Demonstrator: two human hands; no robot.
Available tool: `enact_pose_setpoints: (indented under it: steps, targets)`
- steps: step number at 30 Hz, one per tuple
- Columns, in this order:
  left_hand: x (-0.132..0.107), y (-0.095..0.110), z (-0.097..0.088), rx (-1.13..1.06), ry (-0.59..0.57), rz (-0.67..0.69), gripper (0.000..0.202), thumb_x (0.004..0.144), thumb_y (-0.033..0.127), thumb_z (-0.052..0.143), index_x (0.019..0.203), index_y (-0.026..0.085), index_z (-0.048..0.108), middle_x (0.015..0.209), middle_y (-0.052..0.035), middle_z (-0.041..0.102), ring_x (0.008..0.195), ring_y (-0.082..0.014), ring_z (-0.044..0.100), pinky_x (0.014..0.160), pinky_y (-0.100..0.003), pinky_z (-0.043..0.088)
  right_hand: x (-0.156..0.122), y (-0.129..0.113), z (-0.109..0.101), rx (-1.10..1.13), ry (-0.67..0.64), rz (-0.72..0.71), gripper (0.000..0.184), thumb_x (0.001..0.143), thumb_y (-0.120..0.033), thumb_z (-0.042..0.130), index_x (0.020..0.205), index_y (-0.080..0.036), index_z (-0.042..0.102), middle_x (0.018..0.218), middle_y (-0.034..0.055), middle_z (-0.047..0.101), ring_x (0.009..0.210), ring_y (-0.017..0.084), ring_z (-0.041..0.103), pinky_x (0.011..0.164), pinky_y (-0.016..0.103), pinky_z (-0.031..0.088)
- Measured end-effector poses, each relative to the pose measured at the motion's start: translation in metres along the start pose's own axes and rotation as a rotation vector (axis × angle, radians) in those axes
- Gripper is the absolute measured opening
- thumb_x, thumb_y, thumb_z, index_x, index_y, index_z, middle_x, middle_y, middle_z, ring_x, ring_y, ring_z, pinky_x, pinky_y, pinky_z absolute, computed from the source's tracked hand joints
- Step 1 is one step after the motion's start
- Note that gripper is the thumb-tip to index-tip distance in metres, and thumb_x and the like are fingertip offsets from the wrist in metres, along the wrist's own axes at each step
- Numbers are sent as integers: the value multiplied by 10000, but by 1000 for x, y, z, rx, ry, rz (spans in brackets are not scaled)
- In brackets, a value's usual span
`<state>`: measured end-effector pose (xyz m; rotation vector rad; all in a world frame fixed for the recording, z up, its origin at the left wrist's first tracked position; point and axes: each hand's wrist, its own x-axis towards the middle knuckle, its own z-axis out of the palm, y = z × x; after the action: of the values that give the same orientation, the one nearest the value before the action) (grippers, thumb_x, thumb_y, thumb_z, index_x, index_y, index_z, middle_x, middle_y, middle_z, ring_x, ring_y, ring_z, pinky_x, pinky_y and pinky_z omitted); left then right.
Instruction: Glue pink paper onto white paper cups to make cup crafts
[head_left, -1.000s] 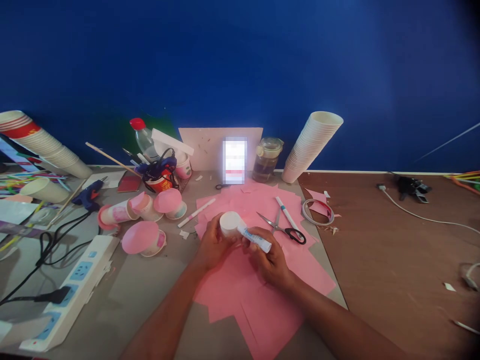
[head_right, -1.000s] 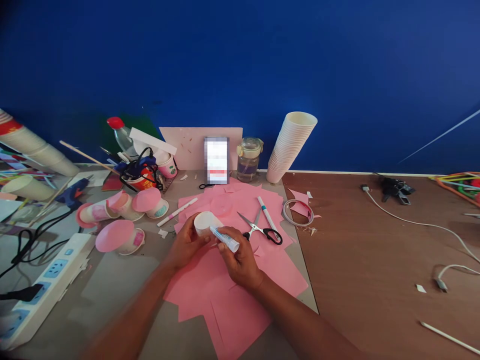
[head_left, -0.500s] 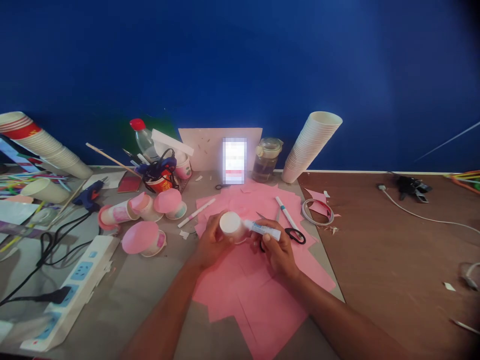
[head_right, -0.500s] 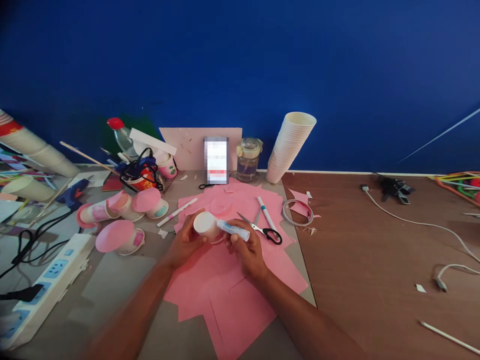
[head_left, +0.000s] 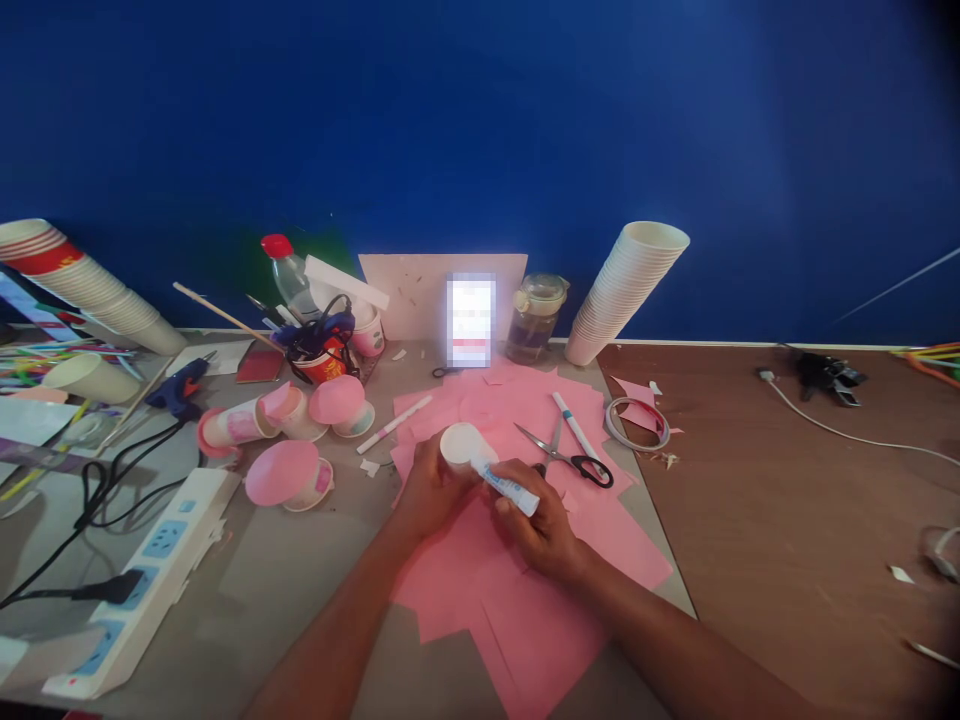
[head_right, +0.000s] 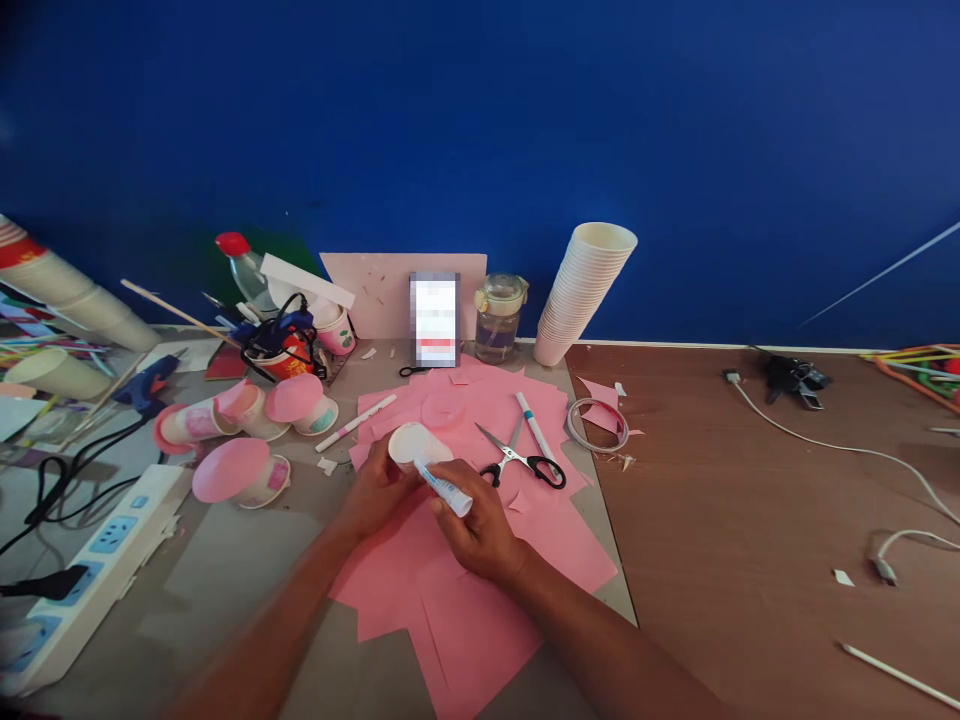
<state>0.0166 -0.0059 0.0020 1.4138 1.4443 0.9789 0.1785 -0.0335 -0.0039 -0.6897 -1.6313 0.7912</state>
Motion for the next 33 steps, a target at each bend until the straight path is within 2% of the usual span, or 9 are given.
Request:
enact_pose_setpoints:
  steps: [4,7,10,12,16,21,26,30,33]
  targets:
    - [0,1,-2,1,-36,3,480,673,398,699,1095,202,584,1044,-65,592,1031,-246,527,864,-366,440,-2,7,-1,16,55,90,295,893,-225,462,1183,-266,496,935,58,602,754,161,595,678,332,500]
    - [-1,-1,-4,14,-68,12,518,657,365,715,1128,204,571,1092,-74,590,1049,-257,528,882,-383,438,1,13,-4,42,123,222,242,887,-257,484,1124,-245,532,858,34,590,600,115,547,572,283,481]
    - [-1,-6,-6,11,-105,13,561,637,318,731,1160,216,555,1137,-70,582,1105,-281,503,935,-416,413,3,14,-7,151,241,348,219,897,-283,472,1102,-244,539,749,-3,553,512,87,473,477,235,421]
    - [0,-10,-6,-39,-110,-1,637,649,301,723,1237,220,493,1196,-78,557,1151,-286,480,968,-428,394,2,13,-9,247,292,369,218,896,-292,476,1101,-247,538,718,-10,535,518,88,459,465,224,402]
    - [1,-15,-5,-164,-84,-28,833,659,312,729,1369,229,303,1332,-108,454,1232,-272,427,1000,-413,376,-3,6,-8,260,187,282,229,880,-283,502,1097,-246,565,780,20,561,586,110,502,528,257,442]
    - [1,-13,-2,-168,-94,10,657,665,329,728,1234,206,425,1208,-101,529,1127,-245,506,954,-403,412,-4,0,-3,134,54,117,272,885,-240,476,1145,-255,554,878,55,592,724,161,567,631,312,477]
    - [2,-11,-3,-101,-91,-3,590,675,324,715,1192,200,460,1145,-95,553,1066,-238,531,917,-404,425,-1,-1,1,4,51,32,297,878,-204,476,1164,-260,534,918,60,616,783,175,580,670,323,481]
    - [2,-10,-5,-63,-92,21,557,680,294,704,1178,199,474,1140,-93,557,1074,-249,520,910,-405,417,1,5,-2,-10,116,97,279,884,-193,462,1148,-259,526,891,50,604,791,173,588,702,340,492]
    - [1,-11,-4,-70,-95,20,568,669,280,711,1179,199,474,1163,-99,545,1086,-252,513,920,-406,409,2,10,-6,-73,180,135,249,887,-224,471,1121,-262,547,946,61,618,869,192,594,758,370,493]
